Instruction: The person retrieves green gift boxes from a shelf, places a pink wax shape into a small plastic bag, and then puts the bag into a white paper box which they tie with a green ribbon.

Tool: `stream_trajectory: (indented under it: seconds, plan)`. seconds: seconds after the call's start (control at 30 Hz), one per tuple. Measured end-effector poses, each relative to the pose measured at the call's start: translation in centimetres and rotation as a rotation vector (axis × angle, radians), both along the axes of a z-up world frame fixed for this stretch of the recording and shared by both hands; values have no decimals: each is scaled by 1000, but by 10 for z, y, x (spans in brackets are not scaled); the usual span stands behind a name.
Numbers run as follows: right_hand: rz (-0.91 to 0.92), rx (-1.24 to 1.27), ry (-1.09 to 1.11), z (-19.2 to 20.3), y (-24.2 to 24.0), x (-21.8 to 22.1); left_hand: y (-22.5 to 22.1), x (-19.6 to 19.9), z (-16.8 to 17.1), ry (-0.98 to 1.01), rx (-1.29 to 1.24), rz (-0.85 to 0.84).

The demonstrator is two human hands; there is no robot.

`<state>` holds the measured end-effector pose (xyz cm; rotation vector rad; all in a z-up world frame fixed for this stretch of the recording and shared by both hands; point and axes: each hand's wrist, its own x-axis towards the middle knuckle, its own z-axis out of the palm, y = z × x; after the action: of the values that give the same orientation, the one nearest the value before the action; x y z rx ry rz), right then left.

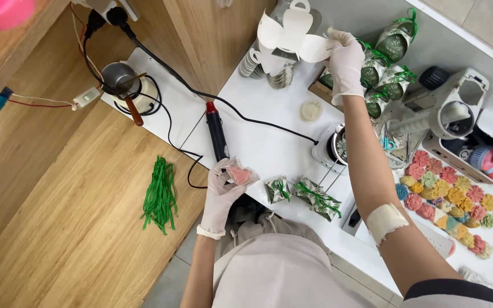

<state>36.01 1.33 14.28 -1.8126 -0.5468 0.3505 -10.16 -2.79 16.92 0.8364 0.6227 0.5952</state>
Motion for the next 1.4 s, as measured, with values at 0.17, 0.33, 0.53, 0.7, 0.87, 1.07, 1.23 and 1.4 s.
stream_trajectory:
  seconds: [0.17,0.33,0.53,0.7,0.87,1.07,1.23,1.4]
  plan:
    - [-34,-66,225,-30,30,-12,-14,-10,11,104,17,167]
    - [113,-283,294,-47,29,-40,-15,-7,34,56,47,229]
    - [194,-337,22,-27,12,-72,-20,1,51,77,104,195]
    - [395,-174,93,63,-46,-187,-23,5,39,34,84,155]
    - [713,-115,481,113,-133,-301,-29,0,-3,-447,-449,176]
    - [674,59,-123,88,-168,-329,-30,12,84,-239,-733,252]
    - [596,-48,94,92,-181,-327,-56,3,29,-324,-353,131]
    - [604,-28,772,102,-195,-330,-82,0,48,-52,-175,164]
